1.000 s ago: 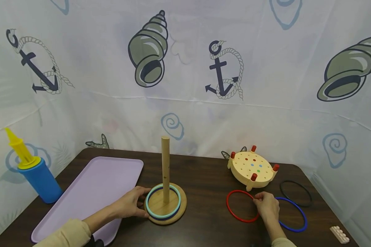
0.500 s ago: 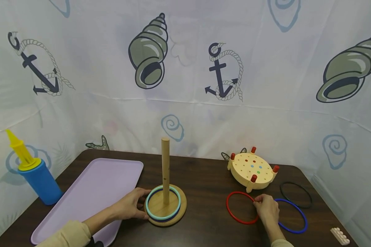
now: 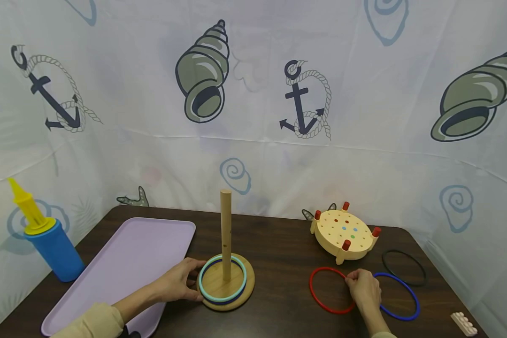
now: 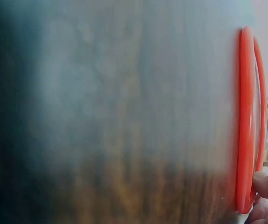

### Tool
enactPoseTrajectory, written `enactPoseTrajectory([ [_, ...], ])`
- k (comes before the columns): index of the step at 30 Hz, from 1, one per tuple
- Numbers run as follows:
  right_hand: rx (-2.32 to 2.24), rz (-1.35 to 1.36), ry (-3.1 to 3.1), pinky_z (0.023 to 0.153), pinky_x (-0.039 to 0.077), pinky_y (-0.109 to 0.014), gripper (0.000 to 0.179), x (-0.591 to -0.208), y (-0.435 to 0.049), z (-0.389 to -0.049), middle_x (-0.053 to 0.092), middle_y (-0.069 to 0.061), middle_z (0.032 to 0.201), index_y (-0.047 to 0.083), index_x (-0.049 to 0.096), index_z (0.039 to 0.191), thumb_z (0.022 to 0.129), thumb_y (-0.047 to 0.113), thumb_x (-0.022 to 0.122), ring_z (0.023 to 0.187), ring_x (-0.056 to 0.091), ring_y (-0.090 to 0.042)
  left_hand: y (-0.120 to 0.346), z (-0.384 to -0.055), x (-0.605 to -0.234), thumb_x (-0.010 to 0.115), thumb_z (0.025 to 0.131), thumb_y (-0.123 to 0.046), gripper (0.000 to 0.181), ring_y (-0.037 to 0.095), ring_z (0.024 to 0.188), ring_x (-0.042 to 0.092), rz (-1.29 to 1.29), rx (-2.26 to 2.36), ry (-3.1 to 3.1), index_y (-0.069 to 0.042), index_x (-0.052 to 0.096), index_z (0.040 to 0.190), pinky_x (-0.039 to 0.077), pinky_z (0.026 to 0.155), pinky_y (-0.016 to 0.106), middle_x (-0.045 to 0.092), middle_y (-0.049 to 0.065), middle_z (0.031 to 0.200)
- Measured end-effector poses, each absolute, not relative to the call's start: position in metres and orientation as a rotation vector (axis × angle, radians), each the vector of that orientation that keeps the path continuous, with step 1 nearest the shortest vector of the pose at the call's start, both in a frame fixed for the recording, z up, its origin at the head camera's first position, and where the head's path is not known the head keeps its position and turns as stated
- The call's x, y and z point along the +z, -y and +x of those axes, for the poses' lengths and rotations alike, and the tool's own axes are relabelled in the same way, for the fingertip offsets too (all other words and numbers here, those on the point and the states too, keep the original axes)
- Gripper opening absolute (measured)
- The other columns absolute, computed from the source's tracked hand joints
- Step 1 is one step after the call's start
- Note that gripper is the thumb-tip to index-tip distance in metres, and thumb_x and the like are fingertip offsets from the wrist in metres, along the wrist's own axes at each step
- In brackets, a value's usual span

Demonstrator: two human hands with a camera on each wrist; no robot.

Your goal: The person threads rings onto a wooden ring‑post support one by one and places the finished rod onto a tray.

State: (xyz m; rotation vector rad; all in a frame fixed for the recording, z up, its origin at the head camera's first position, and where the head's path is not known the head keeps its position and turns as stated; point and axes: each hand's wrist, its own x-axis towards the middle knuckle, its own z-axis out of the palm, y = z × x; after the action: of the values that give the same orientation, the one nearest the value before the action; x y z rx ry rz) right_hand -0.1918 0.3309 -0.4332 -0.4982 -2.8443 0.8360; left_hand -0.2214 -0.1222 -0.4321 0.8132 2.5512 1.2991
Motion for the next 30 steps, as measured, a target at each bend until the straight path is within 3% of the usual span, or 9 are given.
enactPoseTrajectory([
  [5,0.838,-0.490,2.841,0.057,0.041,-0.035,0.011,-0.431,-0.330,-0.189,0.066,-0.008,0.076,0.002,0.067,0.081,0.083,0.013,0.066,0.074,0.059,-0.027,0.123,-0.221,-0.432,0.085,0.061,-0.007,0.080,0.030,0.097,0.056,0.813,1.294,-2.559,0.018,0.045,0.126,0.056,0.075,0.028,0.046,0.024,0.113],
  [18,0.818,-0.309,2.847,0.054,0.039,-0.030,0.008,-0.420,-0.314,-0.186,0.067,-0.002,0.072,0.006,0.069,0.078,0.081,0.014,0.069,0.065,0.054,-0.015,0.124,-0.221,-0.432,0.085,0.062,-0.008,0.080,0.033,0.100,0.056,0.830,1.287,-2.552,0.018,0.044,0.126,0.057,0.076,0.030,0.045,0.026,0.115],
  [30,1.002,-0.143,2.631,0.052,0.040,-0.021,0.013,-0.362,-0.266,-0.192,0.063,0.000,0.068,0.003,0.068,0.088,0.087,0.016,0.067,0.059,0.048,-0.005,0.124,-0.220,-0.433,0.085,0.062,-0.007,0.080,0.032,0.100,0.056,0.809,1.312,-2.537,0.018,0.044,0.127,0.056,0.077,0.030,0.044,0.024,0.114],
])
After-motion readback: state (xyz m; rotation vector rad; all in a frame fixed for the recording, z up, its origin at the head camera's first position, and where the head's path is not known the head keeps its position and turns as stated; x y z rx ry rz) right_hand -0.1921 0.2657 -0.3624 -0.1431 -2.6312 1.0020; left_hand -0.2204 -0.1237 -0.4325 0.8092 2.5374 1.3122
